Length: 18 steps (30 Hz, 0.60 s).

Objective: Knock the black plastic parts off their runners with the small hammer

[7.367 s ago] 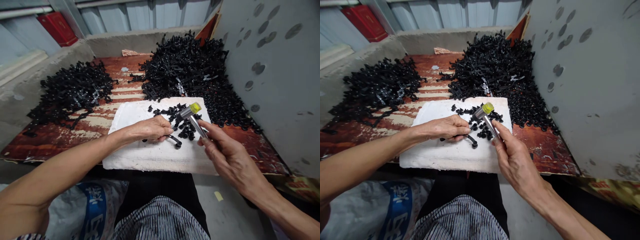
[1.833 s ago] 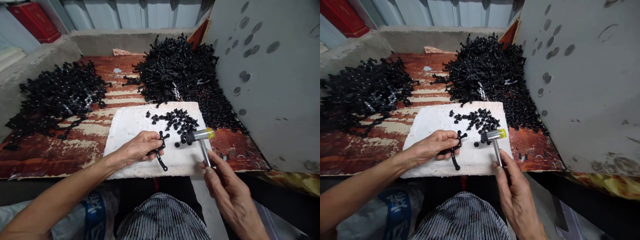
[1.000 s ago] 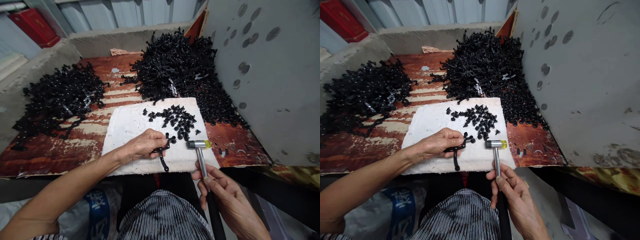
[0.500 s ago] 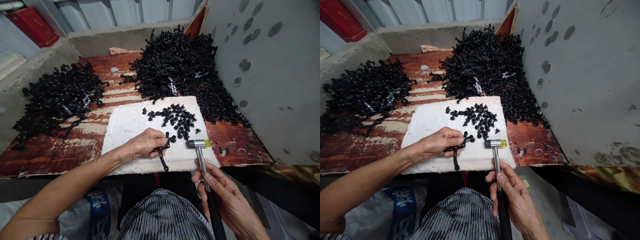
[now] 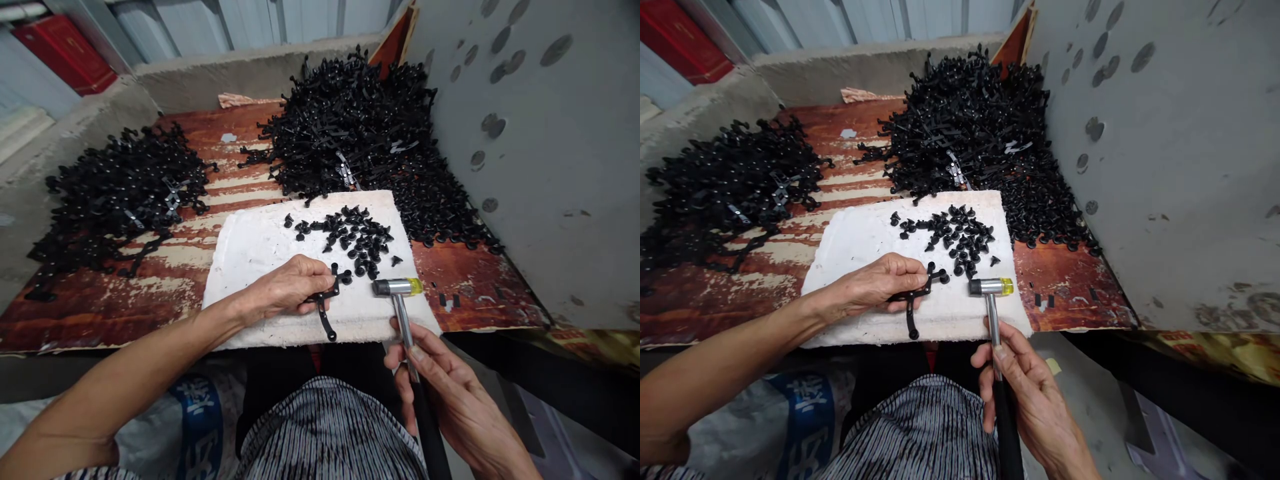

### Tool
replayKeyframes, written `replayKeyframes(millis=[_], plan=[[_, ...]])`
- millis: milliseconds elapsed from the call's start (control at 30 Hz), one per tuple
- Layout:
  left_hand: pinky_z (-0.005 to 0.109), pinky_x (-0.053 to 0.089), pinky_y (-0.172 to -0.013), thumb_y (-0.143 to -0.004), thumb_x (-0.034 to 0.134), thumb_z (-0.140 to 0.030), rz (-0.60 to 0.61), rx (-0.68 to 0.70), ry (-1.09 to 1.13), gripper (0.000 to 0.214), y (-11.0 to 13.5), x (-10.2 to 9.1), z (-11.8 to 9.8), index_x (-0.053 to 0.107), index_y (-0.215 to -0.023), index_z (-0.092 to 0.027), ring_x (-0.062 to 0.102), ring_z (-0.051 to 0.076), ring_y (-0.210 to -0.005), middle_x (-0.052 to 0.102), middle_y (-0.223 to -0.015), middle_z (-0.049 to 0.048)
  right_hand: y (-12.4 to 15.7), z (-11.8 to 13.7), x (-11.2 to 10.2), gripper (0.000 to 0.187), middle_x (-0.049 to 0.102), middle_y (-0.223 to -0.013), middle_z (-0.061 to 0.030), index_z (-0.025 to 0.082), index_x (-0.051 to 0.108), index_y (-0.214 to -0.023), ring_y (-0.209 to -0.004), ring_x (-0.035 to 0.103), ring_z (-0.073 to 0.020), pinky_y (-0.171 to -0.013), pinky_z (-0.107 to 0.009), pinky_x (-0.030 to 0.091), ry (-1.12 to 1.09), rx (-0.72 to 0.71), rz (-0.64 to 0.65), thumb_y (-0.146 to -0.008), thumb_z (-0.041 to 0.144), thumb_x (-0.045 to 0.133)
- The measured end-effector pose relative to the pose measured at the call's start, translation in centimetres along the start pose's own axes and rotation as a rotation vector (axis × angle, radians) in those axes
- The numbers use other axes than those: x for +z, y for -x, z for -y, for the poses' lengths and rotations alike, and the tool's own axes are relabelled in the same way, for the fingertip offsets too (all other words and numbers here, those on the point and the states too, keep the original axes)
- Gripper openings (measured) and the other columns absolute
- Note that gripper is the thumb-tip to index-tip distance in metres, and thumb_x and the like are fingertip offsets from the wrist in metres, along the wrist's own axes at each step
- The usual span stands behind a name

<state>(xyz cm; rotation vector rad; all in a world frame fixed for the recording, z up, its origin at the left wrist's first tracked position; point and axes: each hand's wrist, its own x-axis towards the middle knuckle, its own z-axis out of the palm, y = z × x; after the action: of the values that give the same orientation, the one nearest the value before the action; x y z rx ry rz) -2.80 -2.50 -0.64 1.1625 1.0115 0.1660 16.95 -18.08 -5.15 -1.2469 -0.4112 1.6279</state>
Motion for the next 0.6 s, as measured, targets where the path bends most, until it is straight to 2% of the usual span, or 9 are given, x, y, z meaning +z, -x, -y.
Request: replayKeyframes(millis=[100,200,267,333,400,433,500,600], plan=[[0.015,0.018,-0.035,-0.091,0.052,-0.025,0.022,0.030,-0.071,0.027,-0.1,-0.3,0.2,0.052,-0.065,-0.015,0.035,0.002,-0.032,0.053,-0.049,-0.0026,0.1,-0.1,-0.7,0.044,0.063,-0.074,0.0009,0.025,0.064,-0.116,-0.044,0.048,-0.0081,-0.029,-0.018,0.044,0.166,-0.086,-0.007,-0.080,0.049,0.071],[0.017,0.020,-0.035,-0.090,0.052,-0.028,0.031,0.050,-0.207,0.029,-0.3,-0.8,0.3,0.054,-0.065,-0.016,0.034,0.003,-0.033,0.050,-0.047,-0.0026,0.4,0.1,-1.1,0.046,0.064,-0.074,0.0006,0.028,0.058,-0.132,-0.043,0.051,-0.0085,-0.032,-0.018,0.046,0.501,-0.285,-0.076,-0.090,0.045,0.059],[0.018,0.021,-0.035,-0.089,0.052,-0.029,0.017,0.053,-0.283,0.028,-0.5,-1.1,0.2,0.056,-0.065,-0.016,0.036,0.004,-0.034,0.054,-0.050,-0.0006,0.5,0.6,-1.0,0.046,0.069,-0.077,-0.0017,0.028,0.052,-0.140,-0.053,0.062,-0.0118,-0.045,-0.022,0.056,0.749,-0.465,-0.093,-0.096,0.036,0.052],[0.019,0.021,-0.034,-0.087,0.053,-0.028,-0.003,0.040,-0.331,0.027,-0.7,-1.2,-0.1,0.055,-0.063,-0.016,0.037,0.005,-0.034,0.055,-0.050,-0.0003,0.3,1.3,-0.8,0.048,0.074,-0.096,-0.0065,0.029,0.047,-0.145,-0.077,0.071,-0.0159,-0.069,-0.029,0.062,0.963,-0.667,-0.057,-0.098,0.025,0.047],[0.020,0.022,-0.034,-0.086,0.053,-0.026,-0.020,0.020,-0.359,0.026,-0.9,-1.2,-0.5,0.054,-0.062,-0.017,0.037,0.005,-0.033,0.054,-0.049,-0.0007,0.0,2.1,-0.4,0.056,0.068,-0.124,-0.0088,0.033,0.039,-0.150,-0.102,0.069,-0.0186,-0.088,-0.034,0.058,1.119,-0.862,-0.005,-0.097,0.016,0.045],[0.020,0.022,-0.034,-0.085,0.053,-0.024,-0.024,0.013,-0.368,0.025,-1.0,-1.2,-0.7,0.055,-0.061,-0.017,0.037,0.005,-0.033,0.055,-0.049,-0.0006,-0.2,2.5,-0.3,0.061,0.064,-0.132,-0.0085,0.034,0.034,-0.152,-0.109,0.067,-0.0189,-0.091,-0.035,0.056,1.174,-0.938,0.020,-0.096,0.012,0.044],[0.020,0.023,-0.034,-0.084,0.053,-0.022,-0.027,0.005,-0.374,0.024,-1.0,-1.1,-1.0,0.056,-0.060,-0.016,0.037,0.005,-0.034,0.056,-0.050,-0.0001,-0.7,3.2,0.0,0.069,0.064,-0.131,-0.0082,0.035,0.026,-0.154,-0.104,0.068,-0.0174,-0.089,-0.033,0.057,1.247,-1.029,0.055,-0.094,0.007,0.043],[0.021,0.022,-0.034,-0.082,0.054,-0.021,-0.027,0.003,-0.379,0.022,-0.8,-0.8,-1.4,0.056,-0.061,-0.016,0.037,0.005,-0.034,0.058,-0.052,-0.0001,-1.4,4.1,0.4,0.069,0.070,-0.116,-0.0115,0.030,0.023,-0.156,-0.081,0.070,-0.0171,-0.073,-0.032,0.061,1.332,-1.045,0.078,-0.094,0.007,0.041]])
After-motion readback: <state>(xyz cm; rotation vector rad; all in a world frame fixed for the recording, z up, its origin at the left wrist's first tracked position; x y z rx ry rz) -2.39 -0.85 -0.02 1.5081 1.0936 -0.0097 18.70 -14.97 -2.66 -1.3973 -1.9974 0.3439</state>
